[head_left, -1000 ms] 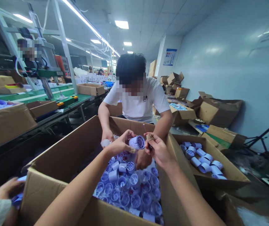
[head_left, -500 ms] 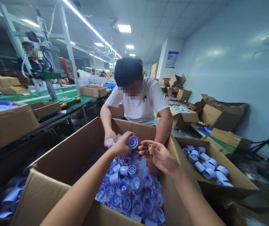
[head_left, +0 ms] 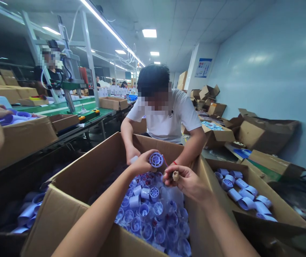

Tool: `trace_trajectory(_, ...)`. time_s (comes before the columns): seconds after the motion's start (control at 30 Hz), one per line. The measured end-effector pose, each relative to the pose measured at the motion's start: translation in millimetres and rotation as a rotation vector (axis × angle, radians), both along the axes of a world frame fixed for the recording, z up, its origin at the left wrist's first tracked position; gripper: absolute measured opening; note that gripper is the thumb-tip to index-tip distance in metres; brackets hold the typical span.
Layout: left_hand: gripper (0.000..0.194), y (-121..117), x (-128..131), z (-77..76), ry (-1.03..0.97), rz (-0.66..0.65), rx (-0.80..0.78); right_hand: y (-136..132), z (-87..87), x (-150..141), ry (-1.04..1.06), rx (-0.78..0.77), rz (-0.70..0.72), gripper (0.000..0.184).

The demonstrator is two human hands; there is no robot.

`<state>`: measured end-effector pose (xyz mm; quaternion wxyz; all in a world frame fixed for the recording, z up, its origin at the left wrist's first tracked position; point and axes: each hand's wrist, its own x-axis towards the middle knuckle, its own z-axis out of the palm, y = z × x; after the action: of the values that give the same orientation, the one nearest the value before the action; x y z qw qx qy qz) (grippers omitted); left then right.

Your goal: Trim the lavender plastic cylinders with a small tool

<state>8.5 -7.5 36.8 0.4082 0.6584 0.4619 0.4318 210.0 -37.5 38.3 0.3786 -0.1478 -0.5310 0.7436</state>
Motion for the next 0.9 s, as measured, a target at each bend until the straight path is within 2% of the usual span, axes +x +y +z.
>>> trace_trajectory(0.2,0.058,-6,4,3.5,0.0,-0.007,0.04,-3,-0.1,3,0.003,-0.012,0.057,0.029)
trace_trajectory(0.33,0.058,-7,5,5.9,-0.033,0.014,0.04,-4,1.1,2,0.012,-0.003,0.054,0.024)
trace_trajectory(0.5,0.056,0,2,6.6,-0.145,0.103,-0.157,-4,3.1,5,0.043,0.006,0.053,0.027)
trace_trajectory(0.63,0.057,-1,6,9.6,-0.464,0.132,-0.267,-5,-0.2,9,0.013,0.107,0.101,0.032)
trace_trajectory(0.7,0.049,-2,9,11.1,-0.636,0.129,-0.309,-6,-0.6,10,-0.046,0.173,0.15,0.032)
trace_trajectory(0.8,0.021,-3,12,11.8,-0.753,0.079,-0.429,-8,2.3,9,-0.14,0.228,0.197,0.028)
trace_trajectory(0.9,0.021,-1,11,11.4,-0.764,0.088,-0.51,-9,6.3,5,-0.185,0.234,0.134,0.023)
